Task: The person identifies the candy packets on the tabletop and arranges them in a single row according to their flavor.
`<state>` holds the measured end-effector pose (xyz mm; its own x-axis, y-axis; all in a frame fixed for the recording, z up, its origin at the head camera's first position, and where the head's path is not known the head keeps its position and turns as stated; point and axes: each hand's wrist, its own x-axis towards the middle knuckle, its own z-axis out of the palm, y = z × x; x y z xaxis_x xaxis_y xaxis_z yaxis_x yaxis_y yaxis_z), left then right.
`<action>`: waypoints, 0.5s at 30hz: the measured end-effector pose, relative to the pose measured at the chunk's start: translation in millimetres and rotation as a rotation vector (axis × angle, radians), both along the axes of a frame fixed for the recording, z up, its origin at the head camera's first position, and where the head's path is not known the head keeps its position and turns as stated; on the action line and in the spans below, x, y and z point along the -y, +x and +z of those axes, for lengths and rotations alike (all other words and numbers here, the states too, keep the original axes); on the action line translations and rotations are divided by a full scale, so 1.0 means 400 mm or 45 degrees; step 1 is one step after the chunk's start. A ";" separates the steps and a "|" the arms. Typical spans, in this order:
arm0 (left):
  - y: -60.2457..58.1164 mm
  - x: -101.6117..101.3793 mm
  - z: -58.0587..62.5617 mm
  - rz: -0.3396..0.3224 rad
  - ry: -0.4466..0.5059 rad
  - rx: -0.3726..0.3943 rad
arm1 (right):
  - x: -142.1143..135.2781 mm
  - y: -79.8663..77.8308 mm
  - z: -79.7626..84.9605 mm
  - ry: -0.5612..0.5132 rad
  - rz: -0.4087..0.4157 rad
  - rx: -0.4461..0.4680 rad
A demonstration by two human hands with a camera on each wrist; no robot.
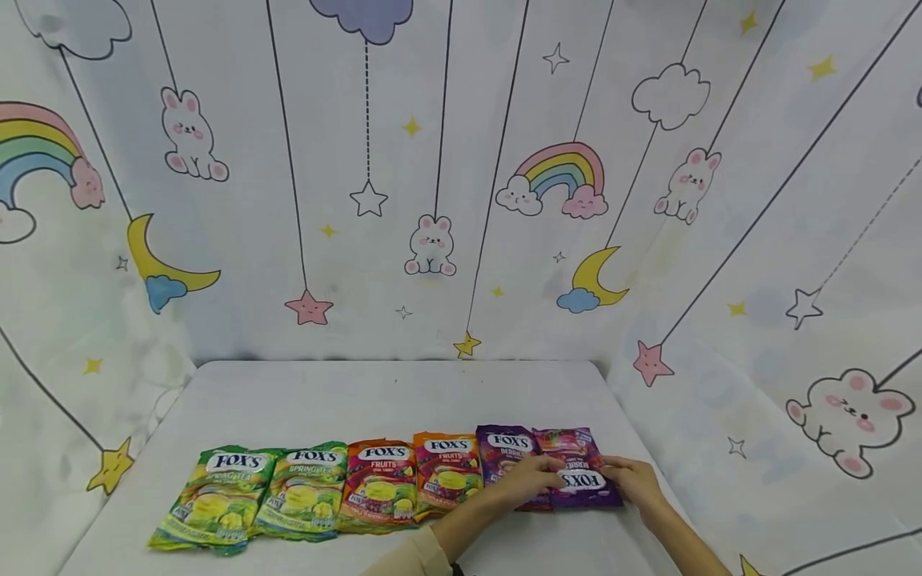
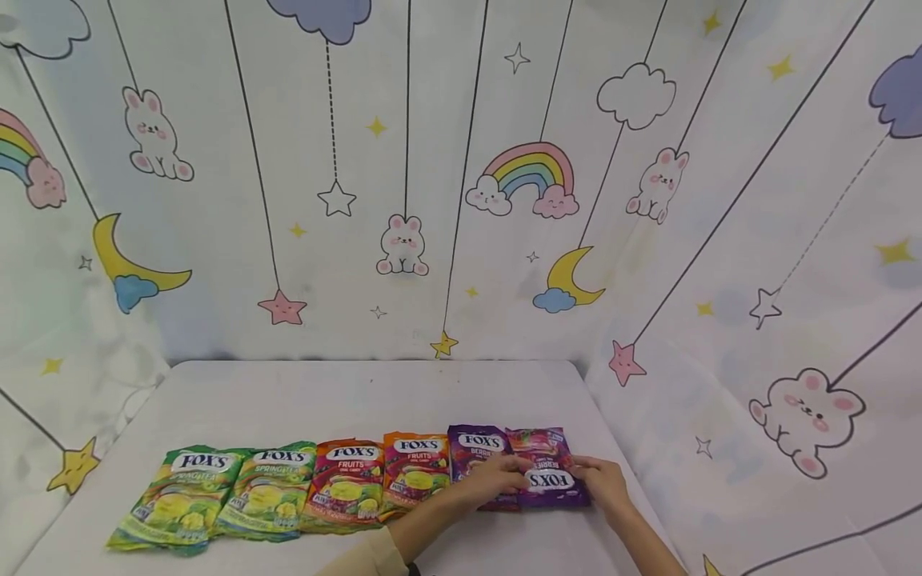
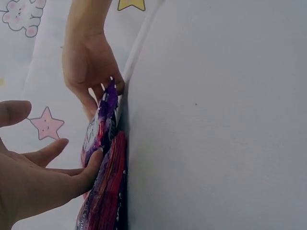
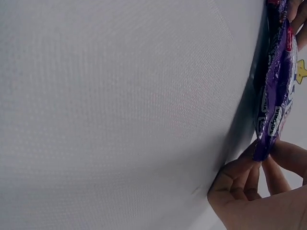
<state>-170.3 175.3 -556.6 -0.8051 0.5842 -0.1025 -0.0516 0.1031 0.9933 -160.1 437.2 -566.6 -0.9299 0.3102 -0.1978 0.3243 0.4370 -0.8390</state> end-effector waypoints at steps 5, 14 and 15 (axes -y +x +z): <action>0.003 -0.003 0.008 0.051 -0.025 0.029 | -0.001 -0.006 -0.006 0.028 0.012 0.002; 0.012 0.020 0.014 0.078 0.023 0.025 | 0.000 -0.002 -0.007 0.212 0.037 0.003; 0.013 0.024 0.013 0.091 0.033 0.029 | 0.002 -0.002 -0.005 0.257 0.040 -0.013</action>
